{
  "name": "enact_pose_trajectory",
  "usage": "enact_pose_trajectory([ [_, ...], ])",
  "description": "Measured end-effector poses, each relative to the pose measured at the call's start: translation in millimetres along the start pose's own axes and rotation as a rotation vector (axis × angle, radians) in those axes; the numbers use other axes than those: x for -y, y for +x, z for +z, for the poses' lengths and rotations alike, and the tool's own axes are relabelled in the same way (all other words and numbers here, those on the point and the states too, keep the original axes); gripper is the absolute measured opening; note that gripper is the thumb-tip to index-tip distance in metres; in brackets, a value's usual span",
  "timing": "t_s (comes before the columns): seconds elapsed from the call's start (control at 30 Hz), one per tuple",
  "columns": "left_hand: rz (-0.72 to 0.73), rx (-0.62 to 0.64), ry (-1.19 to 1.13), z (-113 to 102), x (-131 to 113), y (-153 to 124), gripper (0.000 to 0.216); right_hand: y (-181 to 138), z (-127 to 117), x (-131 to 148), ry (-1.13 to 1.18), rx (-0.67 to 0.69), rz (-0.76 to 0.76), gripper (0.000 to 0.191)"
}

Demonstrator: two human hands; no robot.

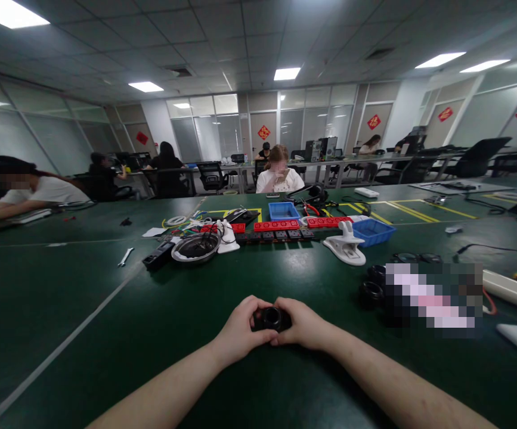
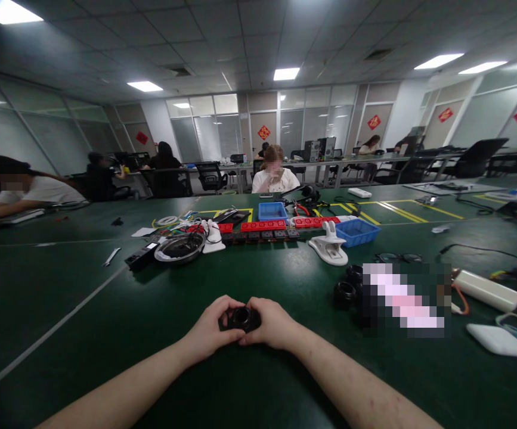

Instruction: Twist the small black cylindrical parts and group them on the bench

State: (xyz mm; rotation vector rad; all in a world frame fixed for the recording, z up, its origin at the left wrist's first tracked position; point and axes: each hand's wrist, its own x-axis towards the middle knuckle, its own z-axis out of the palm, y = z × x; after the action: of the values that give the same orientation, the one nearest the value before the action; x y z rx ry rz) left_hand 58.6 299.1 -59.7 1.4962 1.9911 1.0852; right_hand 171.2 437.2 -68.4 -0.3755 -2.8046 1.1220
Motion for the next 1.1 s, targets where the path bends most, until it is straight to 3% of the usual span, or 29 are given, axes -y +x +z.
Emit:
enact_pose_trajectory([
  [0.2, -0.079, -0.110, 0.043, 6.0, -3.8, -1.7, 0.030, -0.8, 13.5, 7.2, -0.191, -0.186, 0.055, 0.036],
  [0.33, -0.070, -0.142, 0.064, 7.2, -3.2, -2.6, 0.030, -3.2, 15.7, 9.6, -0.195, -0.222, 0.005, 0.035],
  [0.47, -0.029, -0.073, 0.036, 4.4, -0.1, -2.1, 0.033, -5.8, 6.1, 6.9, -0.043, -0.111, -0.129, 0.048],
  [0.7, 0.084, 0.036, 0.012, 0.2, 4.0, -1.1, 0.036, -0.5, -9.7, -5.9, 0.240, 0.171, -0.127, 0.041],
  [1.1, 0.072, 0.020, 0.009, 0.8, 3.1, -0.6, 0.035, 2.3, -5.9, -9.6, 0.170, 0.147, -0.083, 0.031],
])
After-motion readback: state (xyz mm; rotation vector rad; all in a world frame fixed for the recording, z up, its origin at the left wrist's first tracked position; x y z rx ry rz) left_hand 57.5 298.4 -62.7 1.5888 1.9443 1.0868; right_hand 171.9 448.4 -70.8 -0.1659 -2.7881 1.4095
